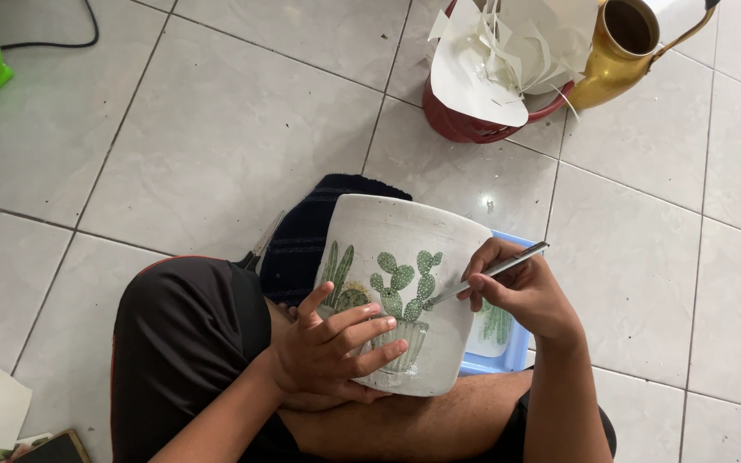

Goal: Using a metal stylus tool to trace and press a cactus design decal onto a white ceramic pot.

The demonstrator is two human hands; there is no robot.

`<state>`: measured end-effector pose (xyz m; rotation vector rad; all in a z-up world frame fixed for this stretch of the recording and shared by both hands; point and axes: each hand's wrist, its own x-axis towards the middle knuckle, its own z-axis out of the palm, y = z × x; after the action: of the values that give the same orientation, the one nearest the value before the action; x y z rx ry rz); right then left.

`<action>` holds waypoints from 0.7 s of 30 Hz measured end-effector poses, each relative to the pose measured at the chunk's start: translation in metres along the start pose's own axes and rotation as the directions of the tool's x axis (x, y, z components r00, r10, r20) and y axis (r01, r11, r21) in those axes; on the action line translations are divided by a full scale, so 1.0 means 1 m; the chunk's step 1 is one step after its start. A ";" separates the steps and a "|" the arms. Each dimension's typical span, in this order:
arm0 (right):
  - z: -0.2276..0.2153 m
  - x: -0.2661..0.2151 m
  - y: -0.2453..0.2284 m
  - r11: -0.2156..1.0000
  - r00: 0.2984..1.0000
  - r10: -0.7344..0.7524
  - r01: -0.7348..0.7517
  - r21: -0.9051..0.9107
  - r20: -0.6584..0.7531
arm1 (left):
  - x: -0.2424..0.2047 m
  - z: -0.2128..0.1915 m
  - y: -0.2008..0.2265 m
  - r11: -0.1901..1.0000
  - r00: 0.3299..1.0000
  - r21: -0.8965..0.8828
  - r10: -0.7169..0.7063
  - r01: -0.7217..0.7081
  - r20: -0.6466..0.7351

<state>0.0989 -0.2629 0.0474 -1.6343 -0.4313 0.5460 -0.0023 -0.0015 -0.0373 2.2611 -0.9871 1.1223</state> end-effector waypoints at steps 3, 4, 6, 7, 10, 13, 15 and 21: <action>0.000 0.001 -0.001 1.000 1.000 0.008 -0.008 -0.009 0.008 | 0.001 -0.001 -0.001 1.000 1.000 -0.008 0.001 -0.001 0.002; 0.000 0.002 -0.002 1.000 1.000 0.010 -0.010 -0.008 0.009 | 0.001 -0.001 -0.001 1.000 1.000 -0.009 -0.001 0.001 0.003; -0.001 0.003 -0.003 1.000 1.000 0.002 -0.002 -0.018 0.026 | 0.001 -0.001 -0.001 1.000 1.000 -0.019 -0.006 0.006 0.014; 0.000 0.003 -0.004 1.000 1.000 0.004 -0.004 -0.018 0.027 | 0.001 -0.001 -0.001 1.000 1.000 -0.020 -0.008 0.008 0.015; -0.001 0.004 -0.004 0.999 1.000 0.008 -0.007 -0.032 0.025 | 0.002 -0.002 -0.001 1.000 1.000 -0.023 -0.010 0.011 0.013; -0.002 0.005 -0.001 1.000 1.000 0.004 -0.005 0.012 0.025 | 0.003 -0.003 -0.001 0.999 1.000 -0.029 -0.013 0.014 0.018; -0.003 0.005 -0.001 1.000 0.999 0.007 -0.007 -0.003 0.049 | 0.003 -0.003 -0.002 1.000 1.000 -0.024 0.001 0.000 0.023; -0.002 0.005 -0.004 0.999 0.999 0.028 -0.027 -0.023 0.046 | 0.003 -0.003 -0.002 1.000 1.000 -0.021 0.009 -0.009 0.014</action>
<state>0.1043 -0.2616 0.0507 -1.6538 -0.4506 0.6025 -0.0011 -0.0001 -0.0334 2.2534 -1.0111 1.0956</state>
